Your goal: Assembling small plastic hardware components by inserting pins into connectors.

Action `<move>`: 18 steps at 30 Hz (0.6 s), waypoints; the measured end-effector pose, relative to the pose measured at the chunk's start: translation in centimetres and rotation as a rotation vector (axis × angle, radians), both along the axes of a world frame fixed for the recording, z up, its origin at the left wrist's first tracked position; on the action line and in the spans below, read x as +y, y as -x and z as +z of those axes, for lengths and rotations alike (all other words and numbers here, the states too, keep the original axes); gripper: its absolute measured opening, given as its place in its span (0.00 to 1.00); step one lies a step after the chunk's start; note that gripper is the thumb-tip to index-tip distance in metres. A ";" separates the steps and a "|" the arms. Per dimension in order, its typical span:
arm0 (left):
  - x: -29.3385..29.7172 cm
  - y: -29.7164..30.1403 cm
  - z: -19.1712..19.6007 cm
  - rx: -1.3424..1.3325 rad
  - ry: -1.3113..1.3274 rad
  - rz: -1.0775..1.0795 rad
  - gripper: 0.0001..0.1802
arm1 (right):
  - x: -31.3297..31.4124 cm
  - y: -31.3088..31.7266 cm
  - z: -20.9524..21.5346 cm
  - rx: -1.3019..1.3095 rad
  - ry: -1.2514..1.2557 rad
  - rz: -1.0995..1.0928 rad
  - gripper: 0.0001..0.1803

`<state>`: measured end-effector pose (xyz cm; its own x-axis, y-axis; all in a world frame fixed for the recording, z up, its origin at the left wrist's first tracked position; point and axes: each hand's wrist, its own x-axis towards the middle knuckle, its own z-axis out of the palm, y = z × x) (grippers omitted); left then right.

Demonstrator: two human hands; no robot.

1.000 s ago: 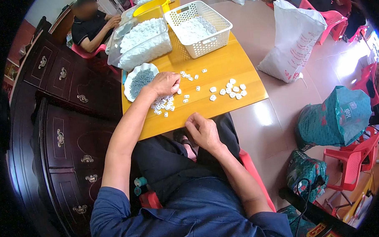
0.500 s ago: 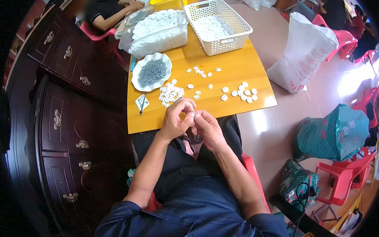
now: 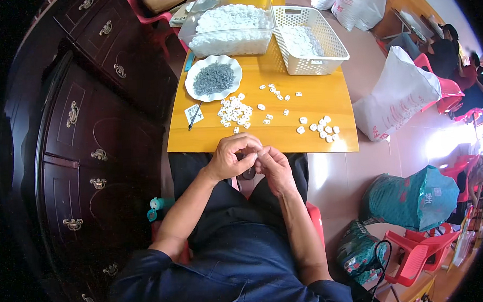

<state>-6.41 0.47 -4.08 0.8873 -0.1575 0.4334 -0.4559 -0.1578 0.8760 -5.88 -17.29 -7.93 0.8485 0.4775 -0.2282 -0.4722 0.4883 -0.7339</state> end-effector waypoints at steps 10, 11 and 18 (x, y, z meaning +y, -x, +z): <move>-0.4 0.0 -2.4 0.173 -0.021 0.123 0.03 | -0.1 -0.2 0.3 -0.240 0.318 -0.142 0.10; -0.5 -0.1 -2.5 0.171 -0.020 0.125 0.03 | -0.1 -0.3 0.4 -0.242 0.318 -0.140 0.10; 0.7 -0.5 -2.7 0.384 0.136 0.106 0.07 | 1.1 -1.3 2.2 -0.518 0.681 -0.202 0.09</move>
<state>-5.93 1.19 -6.81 0.9967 -0.0208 0.0782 -0.0793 -0.0578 0.9952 -4.56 -16.23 -5.77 0.9778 0.2076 0.0279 0.0486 -0.0955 -0.9942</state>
